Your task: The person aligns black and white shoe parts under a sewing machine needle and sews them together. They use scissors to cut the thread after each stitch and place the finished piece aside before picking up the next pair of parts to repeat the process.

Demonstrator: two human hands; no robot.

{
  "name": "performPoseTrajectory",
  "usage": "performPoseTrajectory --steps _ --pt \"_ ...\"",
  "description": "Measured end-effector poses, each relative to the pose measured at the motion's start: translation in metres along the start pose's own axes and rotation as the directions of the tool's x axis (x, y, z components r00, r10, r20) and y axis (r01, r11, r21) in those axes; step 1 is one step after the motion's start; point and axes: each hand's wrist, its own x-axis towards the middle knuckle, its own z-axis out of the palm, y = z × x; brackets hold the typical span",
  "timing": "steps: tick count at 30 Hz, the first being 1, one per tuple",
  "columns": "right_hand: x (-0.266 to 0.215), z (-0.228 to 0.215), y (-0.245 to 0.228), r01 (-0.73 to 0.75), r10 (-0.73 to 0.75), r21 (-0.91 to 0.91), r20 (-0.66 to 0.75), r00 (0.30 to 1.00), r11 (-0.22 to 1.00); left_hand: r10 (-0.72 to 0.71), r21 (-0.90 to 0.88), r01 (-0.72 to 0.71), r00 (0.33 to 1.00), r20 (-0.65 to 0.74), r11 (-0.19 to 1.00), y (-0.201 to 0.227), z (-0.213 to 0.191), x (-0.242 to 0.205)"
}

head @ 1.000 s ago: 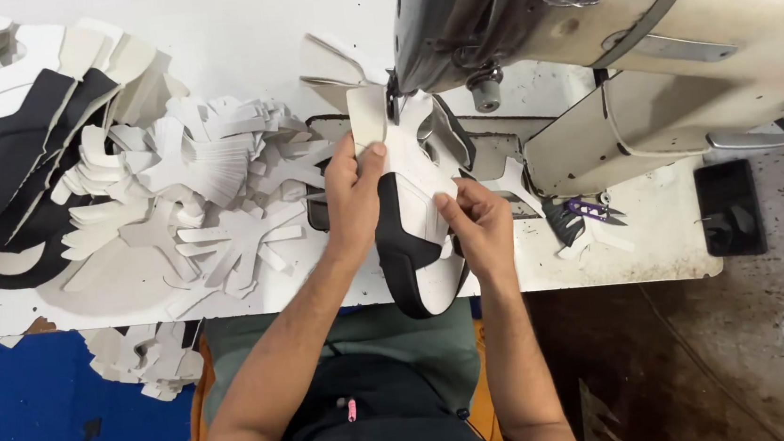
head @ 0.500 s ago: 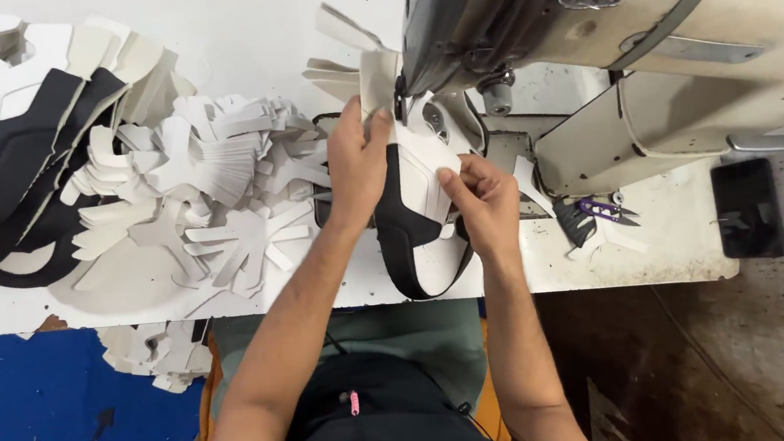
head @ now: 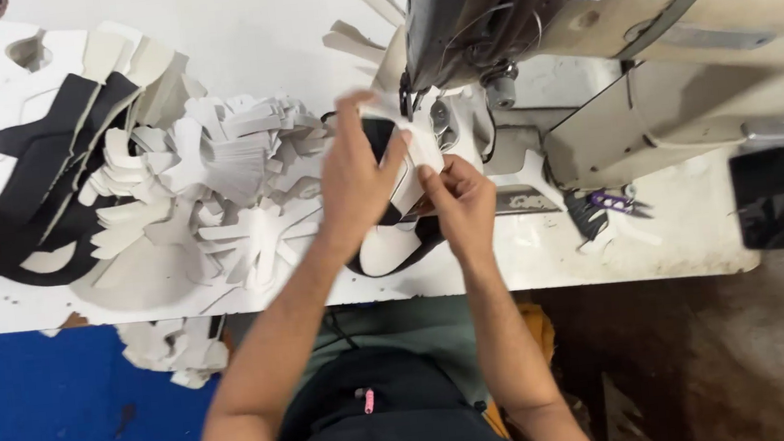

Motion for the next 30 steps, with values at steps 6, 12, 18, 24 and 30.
performPoseTrajectory --steps 6,12,18,24,30 --pt "-0.001 -0.011 -0.003 -0.091 0.09 0.007 0.11 0.99 0.996 0.006 -0.041 -0.002 0.995 0.101 0.999 -0.011 0.001 -0.011" --pt "0.0 0.003 -0.005 -0.068 0.069 -0.014 0.064 0.996 0.998 -0.09 -0.186 0.136 0.968 0.234 0.973 -0.04 0.002 0.01" --pt "0.006 0.021 -0.007 -0.058 0.057 0.012 0.06 0.997 0.998 -0.217 -0.191 0.321 0.88 0.423 0.928 -0.056 -0.006 0.042" --pt "0.019 0.023 0.005 -0.07 0.068 0.038 0.042 0.997 0.997 -0.163 -0.258 0.301 0.88 0.445 0.918 -0.07 -0.002 0.057" --pt "0.022 0.031 -0.025 -0.073 0.076 -0.072 0.039 0.996 0.995 -0.172 -0.365 0.354 0.879 0.446 0.861 -0.077 0.006 0.065"
